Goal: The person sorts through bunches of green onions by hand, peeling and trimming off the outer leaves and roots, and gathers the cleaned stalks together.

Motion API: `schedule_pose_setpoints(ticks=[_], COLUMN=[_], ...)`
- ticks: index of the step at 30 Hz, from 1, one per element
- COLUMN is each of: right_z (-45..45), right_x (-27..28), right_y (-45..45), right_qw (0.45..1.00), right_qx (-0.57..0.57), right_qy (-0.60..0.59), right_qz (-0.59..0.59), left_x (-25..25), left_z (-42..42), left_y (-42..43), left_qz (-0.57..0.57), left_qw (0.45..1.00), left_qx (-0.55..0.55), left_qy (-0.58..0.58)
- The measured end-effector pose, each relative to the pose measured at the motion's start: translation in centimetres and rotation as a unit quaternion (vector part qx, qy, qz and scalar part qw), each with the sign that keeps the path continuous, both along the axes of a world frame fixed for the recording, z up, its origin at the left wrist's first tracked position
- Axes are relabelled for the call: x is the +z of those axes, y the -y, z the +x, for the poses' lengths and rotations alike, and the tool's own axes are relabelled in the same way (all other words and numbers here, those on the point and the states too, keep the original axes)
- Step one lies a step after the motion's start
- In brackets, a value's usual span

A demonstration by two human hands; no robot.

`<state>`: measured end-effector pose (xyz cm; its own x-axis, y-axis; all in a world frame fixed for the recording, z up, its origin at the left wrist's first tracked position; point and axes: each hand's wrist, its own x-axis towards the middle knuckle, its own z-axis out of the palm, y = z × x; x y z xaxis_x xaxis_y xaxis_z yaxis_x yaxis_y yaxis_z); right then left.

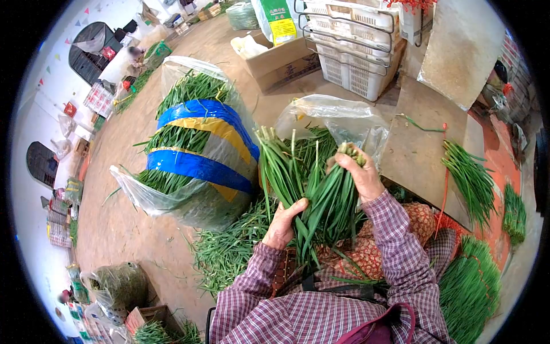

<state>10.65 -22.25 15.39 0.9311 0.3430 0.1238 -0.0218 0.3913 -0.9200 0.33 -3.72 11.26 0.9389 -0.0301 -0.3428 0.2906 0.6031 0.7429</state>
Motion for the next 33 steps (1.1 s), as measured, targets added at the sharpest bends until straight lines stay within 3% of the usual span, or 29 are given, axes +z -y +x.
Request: schedule_pose_setpoints(ticks=[6, 12, 16, 18, 20, 24, 26, 30, 33], right_z=[1.4, 0.9, 1.0, 1.6, 2.4, 1.4, 1.9, 2.4, 3.4], right_x=[2.0, 2.6, 2.0, 1.7, 2.1, 3.4, 2.1, 1.2, 2.5], right_y=[3.1, 0.6, 0.0, 0.7, 1.3, 0.1, -0.7, 0.5, 4.9], right_qw=[0.994, 0.983, 0.958, 0.978, 0.98, 0.98, 0.972, 0.976, 0.943], right_qx=[-0.07, 0.05, 0.008, 0.027, -0.03, 0.01, 0.022, -0.04, -0.178], right_qy=[-0.023, 0.044, 0.133, 0.09, 0.141, 0.076, 0.123, 0.109, 0.109], right_qz=[-0.084, -0.173, -0.255, -0.188, -0.134, -0.186, -0.196, -0.186, -0.26], left_x=[0.6, 0.9, 1.3, 1.7, 1.8, 1.3, 1.6, 0.6, 0.9], left_z=[0.3, 0.5, 0.2, 0.0, 0.0, 0.1, 0.1, 0.1, 0.1], left_y=[-0.1, 0.4, 0.4, 0.1, 0.1, 0.7, 0.6, -0.4, -2.4], left_qz=[0.025, 0.055, 0.076, 0.085, 0.125, 0.19, 0.194, 0.133, 0.059], left_qw=[0.999, 0.997, 0.994, 0.993, 0.988, 0.977, 0.974, 0.99, 0.996], left_qx=[0.022, -0.034, -0.038, -0.041, -0.056, -0.063, -0.085, 0.001, -0.026], left_qy=[0.02, 0.051, 0.068, 0.072, 0.066, 0.078, 0.083, 0.048, 0.065])
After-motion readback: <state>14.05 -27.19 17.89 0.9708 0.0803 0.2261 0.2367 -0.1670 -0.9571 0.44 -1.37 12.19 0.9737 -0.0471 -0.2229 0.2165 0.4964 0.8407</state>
